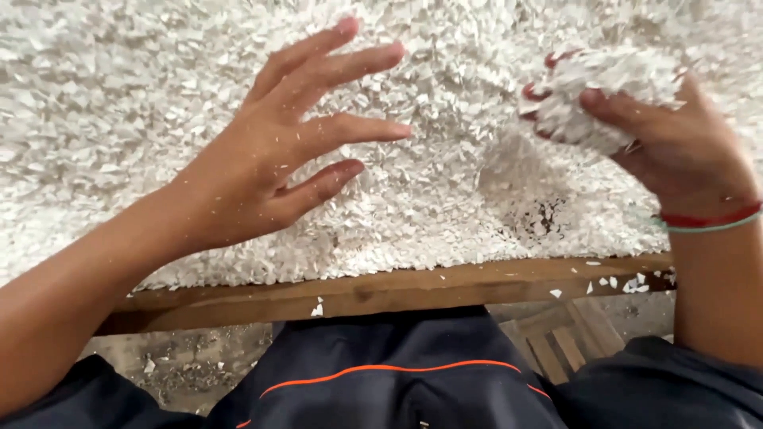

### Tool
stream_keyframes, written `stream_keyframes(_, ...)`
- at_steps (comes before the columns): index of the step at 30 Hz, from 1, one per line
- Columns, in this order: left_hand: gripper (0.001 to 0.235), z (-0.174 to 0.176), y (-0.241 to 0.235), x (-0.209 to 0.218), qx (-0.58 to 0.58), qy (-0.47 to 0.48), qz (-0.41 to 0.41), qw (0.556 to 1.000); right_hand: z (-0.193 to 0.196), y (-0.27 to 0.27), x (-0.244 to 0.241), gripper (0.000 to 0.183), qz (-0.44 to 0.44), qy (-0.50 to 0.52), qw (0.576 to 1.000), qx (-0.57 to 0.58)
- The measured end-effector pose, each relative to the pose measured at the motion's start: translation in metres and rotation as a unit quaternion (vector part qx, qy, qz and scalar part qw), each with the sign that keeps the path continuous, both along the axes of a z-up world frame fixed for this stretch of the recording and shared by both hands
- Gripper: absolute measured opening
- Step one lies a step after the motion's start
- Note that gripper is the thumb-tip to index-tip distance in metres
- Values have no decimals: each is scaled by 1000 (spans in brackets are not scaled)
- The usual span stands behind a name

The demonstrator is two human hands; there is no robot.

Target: The person spreads shredded coconut flakes evenly across a large wooden tray using both hands. They repeatedly scoop, sift, and smooth the flakes to create a uniform layer, occasionally picking out small dark pieces.

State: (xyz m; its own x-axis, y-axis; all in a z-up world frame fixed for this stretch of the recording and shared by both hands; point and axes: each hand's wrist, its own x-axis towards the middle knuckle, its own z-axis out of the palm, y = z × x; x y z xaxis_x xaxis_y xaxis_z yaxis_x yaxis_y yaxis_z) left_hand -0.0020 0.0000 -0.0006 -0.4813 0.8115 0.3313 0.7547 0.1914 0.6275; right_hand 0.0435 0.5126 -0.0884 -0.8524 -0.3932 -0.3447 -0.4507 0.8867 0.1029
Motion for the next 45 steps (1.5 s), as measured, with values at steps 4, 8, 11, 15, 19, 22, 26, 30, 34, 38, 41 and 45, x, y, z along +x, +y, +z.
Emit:
stream_keyframes(4,29,-4,0,-1,1,-18,18,1000,2,-7,5,80,-33,3,998,-55)
stream_keyframes(8,28,-9,-1,-2,13,-28,23,999,11,-19,7,86,-142,-56,983,-104)
stream_keyframes(11,29,-14,-2,-3,15,10,14,1000,5,-13,10,107,-185,-36,977,-98)
stream_keyframes(15,28,-12,-2,-3,13,29,21,999,53,-64,4,103,-174,-11,982,-76)
stream_keyframes(19,26,-12,-4,-5,33,16,28,999,68,-80,0,47,-261,53,836,-480)
stream_keyframes(22,25,-17,0,-4,38,23,30,999,67,-66,-8,39,-47,172,932,-316)
stream_keyframes(26,24,-26,26,7,-17,127,33,991,91,-86,-9,57,-23,169,944,-281)
stream_keyframes(30,50,-57,46,18,-68,212,18,975,90,-80,-9,47,50,204,953,-216)
stream_keyframes(34,55,-76,55,30,-134,217,14,967,86,-95,-4,18,-81,88,942,-315)
stream_keyframes(38,50,-50,37,37,-95,176,75,977,83,-118,-4,43,-245,-31,880,-406)
stream_keyframes(41,43,-21,21,37,-136,58,176,973,92,-135,-7,71,-315,-123,878,-338)
stream_keyframes(45,53,-16,10,32,-146,-157,190,958,75,-143,-15,82,-383,-222,842,-307)
